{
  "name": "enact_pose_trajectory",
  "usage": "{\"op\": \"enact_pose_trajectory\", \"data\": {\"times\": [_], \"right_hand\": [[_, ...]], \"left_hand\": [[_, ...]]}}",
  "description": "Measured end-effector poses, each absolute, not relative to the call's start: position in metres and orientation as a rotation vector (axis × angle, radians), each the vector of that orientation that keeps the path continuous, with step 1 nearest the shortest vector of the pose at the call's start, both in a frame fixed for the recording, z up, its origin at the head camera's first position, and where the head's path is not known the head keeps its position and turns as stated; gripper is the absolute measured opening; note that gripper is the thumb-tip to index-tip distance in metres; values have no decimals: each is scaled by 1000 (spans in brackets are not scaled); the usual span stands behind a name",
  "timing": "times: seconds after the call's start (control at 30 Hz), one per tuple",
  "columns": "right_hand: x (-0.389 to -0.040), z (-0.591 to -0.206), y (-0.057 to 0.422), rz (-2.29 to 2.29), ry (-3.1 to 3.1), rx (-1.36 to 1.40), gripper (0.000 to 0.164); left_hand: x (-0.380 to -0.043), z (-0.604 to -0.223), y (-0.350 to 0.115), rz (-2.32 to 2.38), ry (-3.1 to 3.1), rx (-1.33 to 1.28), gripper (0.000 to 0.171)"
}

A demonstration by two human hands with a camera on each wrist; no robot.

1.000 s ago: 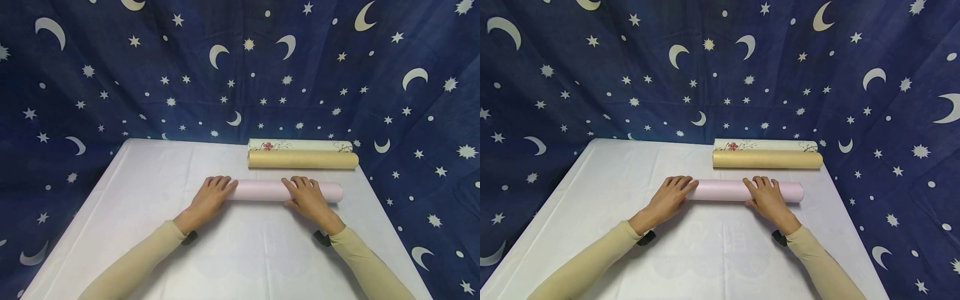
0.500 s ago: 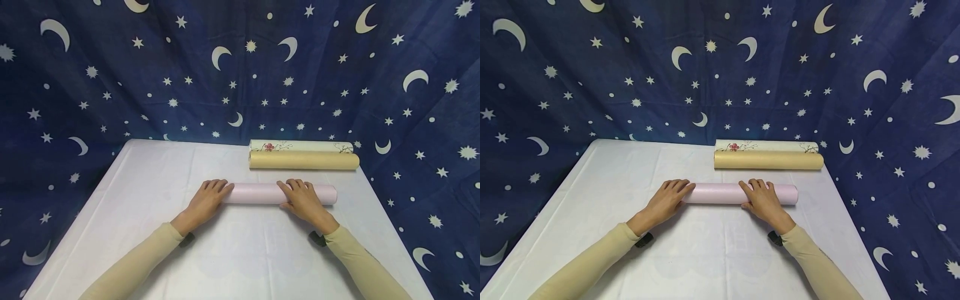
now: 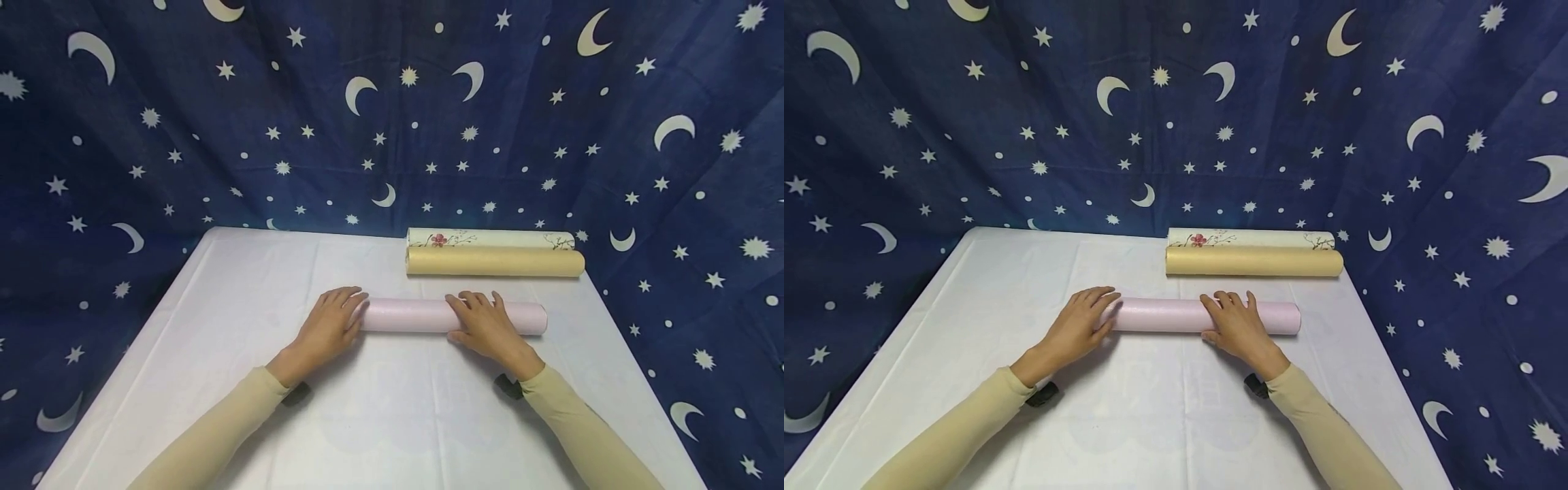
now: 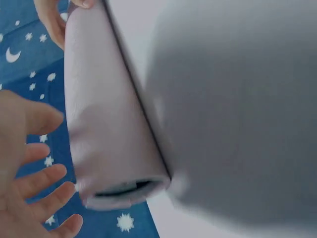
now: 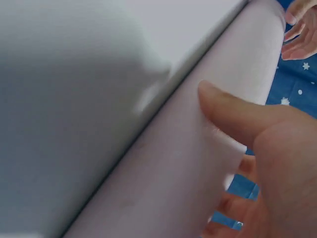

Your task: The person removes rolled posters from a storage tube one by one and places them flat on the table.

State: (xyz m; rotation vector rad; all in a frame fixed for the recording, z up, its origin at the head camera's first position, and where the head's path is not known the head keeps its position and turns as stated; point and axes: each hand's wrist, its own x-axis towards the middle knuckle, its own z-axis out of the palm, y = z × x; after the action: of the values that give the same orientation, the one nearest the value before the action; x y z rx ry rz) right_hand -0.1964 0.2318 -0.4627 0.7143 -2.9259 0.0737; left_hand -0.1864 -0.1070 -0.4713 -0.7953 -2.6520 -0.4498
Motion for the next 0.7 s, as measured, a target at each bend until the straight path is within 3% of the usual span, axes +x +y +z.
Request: {"op": "enact_pose_trajectory", "data": {"times": [0.4,0.7], "right_hand": [[-205,-454,175,208,-2934,888,74],[-211,-464,150,282,-2976,933,76]], "left_hand": [[-178,-473,-143,-1310,-2712,-268,37],[-183,-480,-142,-1589,-2791,-94,38]]}}
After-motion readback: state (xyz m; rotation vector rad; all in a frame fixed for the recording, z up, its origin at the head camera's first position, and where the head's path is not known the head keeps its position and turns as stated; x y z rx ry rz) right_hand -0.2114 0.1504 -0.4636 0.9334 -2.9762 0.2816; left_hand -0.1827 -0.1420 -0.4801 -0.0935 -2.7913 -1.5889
